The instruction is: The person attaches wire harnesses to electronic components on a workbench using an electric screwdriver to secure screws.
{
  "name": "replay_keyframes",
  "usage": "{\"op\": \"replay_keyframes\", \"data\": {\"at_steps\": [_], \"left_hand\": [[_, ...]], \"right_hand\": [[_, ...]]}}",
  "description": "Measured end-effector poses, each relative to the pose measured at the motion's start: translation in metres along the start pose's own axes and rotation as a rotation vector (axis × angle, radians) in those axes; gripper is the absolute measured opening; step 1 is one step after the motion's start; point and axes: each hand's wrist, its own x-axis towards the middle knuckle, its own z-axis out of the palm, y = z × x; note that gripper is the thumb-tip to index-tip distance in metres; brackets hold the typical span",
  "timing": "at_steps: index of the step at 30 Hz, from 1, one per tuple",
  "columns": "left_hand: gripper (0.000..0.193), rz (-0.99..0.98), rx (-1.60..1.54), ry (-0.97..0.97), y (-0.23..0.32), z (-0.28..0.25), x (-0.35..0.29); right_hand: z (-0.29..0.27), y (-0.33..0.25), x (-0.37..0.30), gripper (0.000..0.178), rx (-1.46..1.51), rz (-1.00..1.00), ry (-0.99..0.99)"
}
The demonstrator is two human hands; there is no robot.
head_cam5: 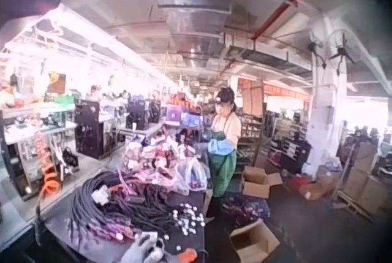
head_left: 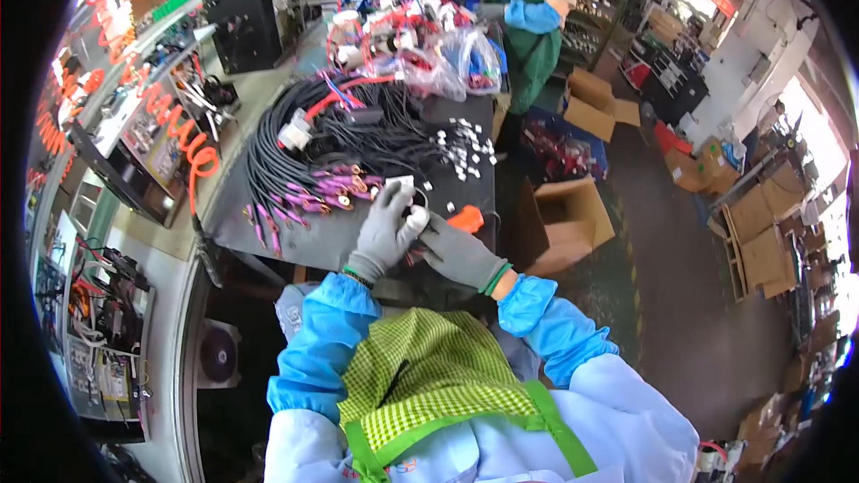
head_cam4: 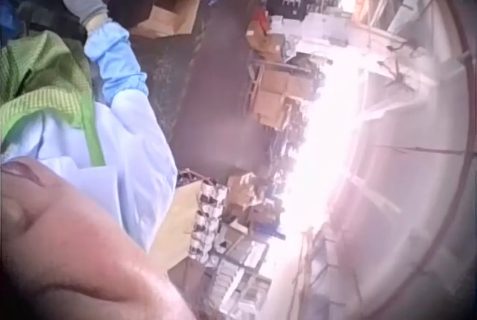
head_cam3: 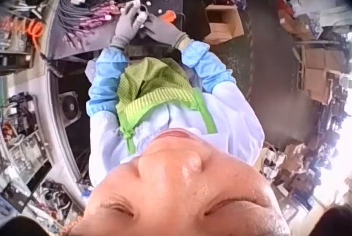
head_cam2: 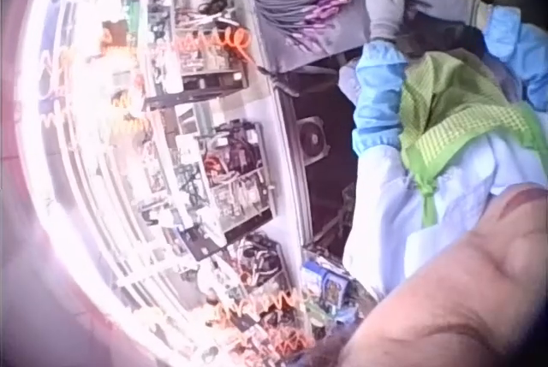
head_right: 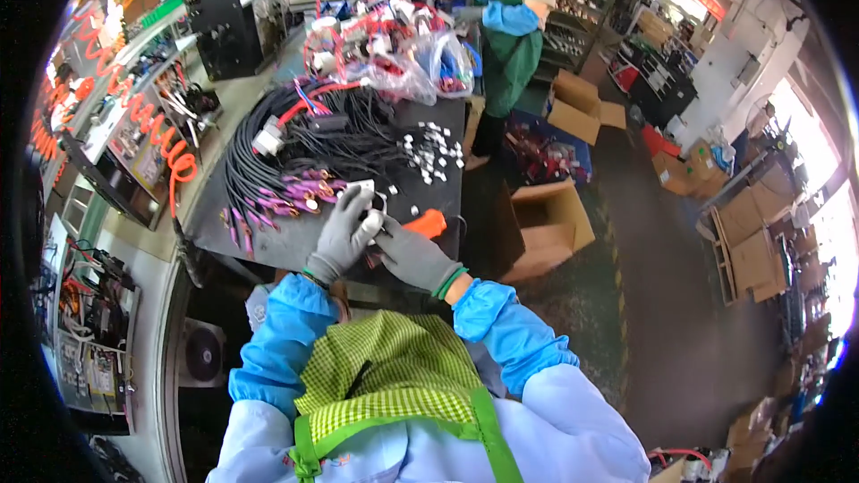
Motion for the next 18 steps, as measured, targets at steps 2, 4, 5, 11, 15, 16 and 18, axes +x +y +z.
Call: {"op": "replay_keyframes", "data": {"at_steps": [2,4,5,11,15,16,18], "left_hand": [[0.064,-0.102,0.070,-0.066,0.007,-0.006,-0.001],[0.069,-0.082,0.137,-0.041,-0.004,-0.011,0.006],[0.068,-0.021,0.102,0.027,-0.017,-0.013,0.008],[0.061,0.212,0.205,-0.077,-0.017,0.018,0.011],[0.062,0.078,0.275,-0.088,-0.012,0.004,-0.006],[0.067,0.105,0.293,-0.147,-0.009,-0.001,-0.007],[0.070,0.070,0.350,-0.124,0.008,-0.008,-0.018]], "right_hand": [[-0.020,-0.013,-0.016,0.036,0.090,0.176,-0.030],[-0.022,-0.003,-0.039,0.034,0.257,0.392,0.187],[-0.019,0.006,-0.051,0.033,0.425,0.606,0.404],[0.014,0.066,-0.081,0.043,0.386,1.053,0.581],[0.017,0.074,-0.089,0.045,0.924,1.268,0.502],[0.031,0.097,-0.097,0.048,1.118,1.239,0.547],[0.039,0.109,-0.095,0.051,1.323,1.203,0.563]]}}
